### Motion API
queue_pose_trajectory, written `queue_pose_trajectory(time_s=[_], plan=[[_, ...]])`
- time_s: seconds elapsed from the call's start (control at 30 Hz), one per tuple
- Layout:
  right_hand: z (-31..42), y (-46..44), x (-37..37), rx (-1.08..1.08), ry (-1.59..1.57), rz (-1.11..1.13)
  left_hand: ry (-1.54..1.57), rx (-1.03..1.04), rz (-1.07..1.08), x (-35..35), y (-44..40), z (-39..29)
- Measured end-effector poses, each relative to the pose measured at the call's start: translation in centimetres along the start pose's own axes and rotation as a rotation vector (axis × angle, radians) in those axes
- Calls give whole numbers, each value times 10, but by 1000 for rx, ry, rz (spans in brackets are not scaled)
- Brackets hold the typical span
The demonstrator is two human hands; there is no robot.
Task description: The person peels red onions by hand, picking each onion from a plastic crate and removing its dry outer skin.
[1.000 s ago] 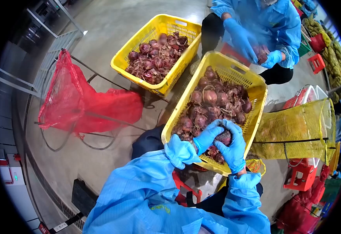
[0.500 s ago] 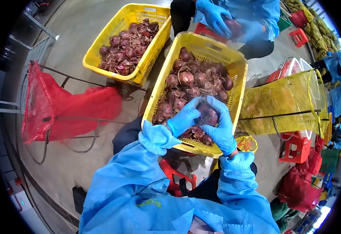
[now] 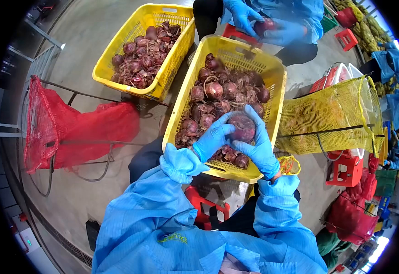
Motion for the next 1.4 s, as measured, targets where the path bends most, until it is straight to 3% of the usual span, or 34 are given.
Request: queue_pose_trajectory(time_s=[0.17,0.5,0.63,0.7,0.77,0.8,0.83,0.87,0.9,0.97,1.0,1.03,1.1,1.2,1.33,1.4], plan=[[-2,-1,-7,-156,362,-9,-35,-19,-70,-1,3,-2],[2,1,4,-223,569,-28,-276,64,-160,-13,4,-4],[5,1,10,-208,653,4,-204,21,-175,-27,-2,21],[0,0,10,-153,558,25,99,-33,-225,-28,-1,28],[-1,0,10,-120,263,3,188,-103,-296,-36,5,26],[5,0,7,-164,437,22,205,-17,-219,-49,-3,28],[6,0,7,-31,296,-44,207,-16,-218,-65,-10,21],[8,-1,1,-90,339,-49,113,106,-222,-71,-9,-21],[9,-2,-9,-146,384,-64,258,284,-248,-86,-10,-51],[12,-2,-27,-146,288,-128,532,382,-288,-104,8,-111],[18,-2,-35,-157,257,-179,483,521,-301,-106,22,-135],[25,-3,-42,-174,231,-225,482,512,-476,-126,28,-133],[30,-5,-69,-271,227,-324,201,487,-569,-138,29,-116],[14,-14,-109,-174,120,-421,215,136,-548,-131,16,-80],[-30,-30,-124,43,197,-414,236,174,-503,-133,15,-81],[-71,-40,-133,102,261,-304,230,205,-475,-134,16,-88]])
Point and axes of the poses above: each hand's wrist, its own y-axis away from the middle knuckle, its own x-axis out of the palm, z = x × y, the point moved 9 cm from there along -y, towards the middle knuckle, and after that the axes turned 15 degrees about -y, right-handed, at the moved point
